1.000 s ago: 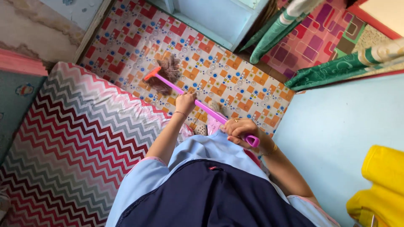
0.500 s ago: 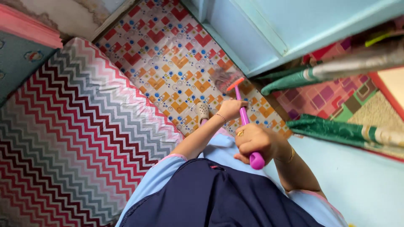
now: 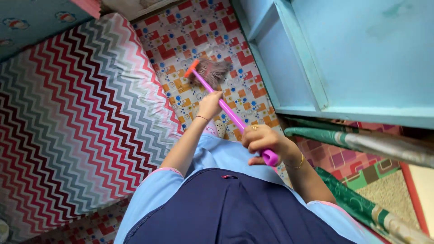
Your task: The person sweeps a patterned bedroom floor using a pink-handled broom. They move the broom back and forth across the floor, working around a bed and a chest of drawers.
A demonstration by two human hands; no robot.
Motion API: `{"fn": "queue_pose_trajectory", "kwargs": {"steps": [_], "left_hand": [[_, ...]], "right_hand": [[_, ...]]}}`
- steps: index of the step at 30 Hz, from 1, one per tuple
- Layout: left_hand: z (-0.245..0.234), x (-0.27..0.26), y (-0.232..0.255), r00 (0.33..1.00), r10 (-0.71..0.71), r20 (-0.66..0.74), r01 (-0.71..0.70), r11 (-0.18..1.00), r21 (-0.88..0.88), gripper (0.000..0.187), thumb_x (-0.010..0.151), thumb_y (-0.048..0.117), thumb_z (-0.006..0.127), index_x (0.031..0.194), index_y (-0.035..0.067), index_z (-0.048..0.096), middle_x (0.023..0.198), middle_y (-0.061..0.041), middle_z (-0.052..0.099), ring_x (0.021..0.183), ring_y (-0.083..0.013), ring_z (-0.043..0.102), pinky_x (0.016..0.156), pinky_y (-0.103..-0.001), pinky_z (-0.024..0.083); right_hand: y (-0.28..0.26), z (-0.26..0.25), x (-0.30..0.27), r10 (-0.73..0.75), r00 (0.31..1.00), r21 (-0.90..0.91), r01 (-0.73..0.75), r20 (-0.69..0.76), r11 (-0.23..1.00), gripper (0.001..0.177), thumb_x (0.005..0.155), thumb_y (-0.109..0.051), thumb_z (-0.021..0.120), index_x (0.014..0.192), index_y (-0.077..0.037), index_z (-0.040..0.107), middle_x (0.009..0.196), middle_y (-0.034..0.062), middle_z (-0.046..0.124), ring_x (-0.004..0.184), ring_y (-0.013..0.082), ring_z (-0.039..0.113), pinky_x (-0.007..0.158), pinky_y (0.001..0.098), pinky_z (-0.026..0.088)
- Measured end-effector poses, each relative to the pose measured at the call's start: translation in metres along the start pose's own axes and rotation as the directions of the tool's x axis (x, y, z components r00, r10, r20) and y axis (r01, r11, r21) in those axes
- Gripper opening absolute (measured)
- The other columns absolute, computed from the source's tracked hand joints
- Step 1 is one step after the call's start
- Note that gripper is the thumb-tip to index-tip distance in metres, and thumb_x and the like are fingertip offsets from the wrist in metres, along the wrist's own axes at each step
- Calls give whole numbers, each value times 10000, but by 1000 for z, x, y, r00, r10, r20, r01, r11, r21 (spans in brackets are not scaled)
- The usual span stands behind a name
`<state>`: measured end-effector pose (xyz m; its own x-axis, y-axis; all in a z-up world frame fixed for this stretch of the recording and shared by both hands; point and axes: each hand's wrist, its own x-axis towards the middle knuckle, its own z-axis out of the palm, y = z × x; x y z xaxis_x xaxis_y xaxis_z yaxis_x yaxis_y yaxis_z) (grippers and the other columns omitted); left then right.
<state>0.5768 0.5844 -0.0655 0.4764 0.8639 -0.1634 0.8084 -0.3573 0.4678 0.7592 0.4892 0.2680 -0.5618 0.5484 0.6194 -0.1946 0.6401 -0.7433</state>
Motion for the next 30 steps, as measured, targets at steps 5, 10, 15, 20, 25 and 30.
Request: {"fn": "queue_pose_trajectory", "kwargs": {"steps": [5,10,15,20,25,30], "left_hand": [[-55,25,-37,978,-208,-21,207,977,-58,272,732,293,693,945,250,529,1087,-29,605,894,-399,725,825,-540,594],[-95,57,-71,915,-318,-250,292,947,-135,194,926,389,617,910,236,498,1043,-28,590,836,-395,724,777,-513,605],[-152,112,-132,874,-409,-263,350,905,-243,134,995,343,531,955,229,474,1090,-49,574,897,-391,718,818,-518,600],[-196,183,-210,841,-490,-231,431,863,-262,136,995,337,529,975,236,441,1116,-48,569,927,-381,712,862,-524,594],[-190,247,-318,846,-531,50,521,803,-290,137,1013,388,525,1008,286,434,1274,-22,551,987,-473,699,954,-567,549],[-187,319,-346,870,-445,212,486,844,-225,164,1016,423,543,1083,310,444,1363,-9,508,1041,-462,699,1015,-537,547]], "right_hand": [[60,-14,10,-76,980,307,131,-186,943,385,914,-148,742,607,-72,522,575,78,460,456,250,452,475,371,409],[116,-27,63,-102,978,376,165,-181,912,404,894,-127,728,563,-90,499,514,52,431,403,205,416,425,344,350],[183,-42,156,-113,987,390,148,-111,909,444,886,-127,725,525,-114,468,487,46,412,366,208,371,403,352,310],[273,-63,240,-120,991,411,133,-58,902,446,904,-110,702,535,-123,453,487,35,440,372,197,399,414,346,314],[368,-56,288,-50,990,328,92,-135,940,417,919,-80,674,553,-102,476,495,77,446,385,271,426,440,382,342],[424,-83,285,89,946,189,-31,-310,982,440,940,-108,648,534,-111,480,485,74,430,387,269,391,428,390,344]]}}
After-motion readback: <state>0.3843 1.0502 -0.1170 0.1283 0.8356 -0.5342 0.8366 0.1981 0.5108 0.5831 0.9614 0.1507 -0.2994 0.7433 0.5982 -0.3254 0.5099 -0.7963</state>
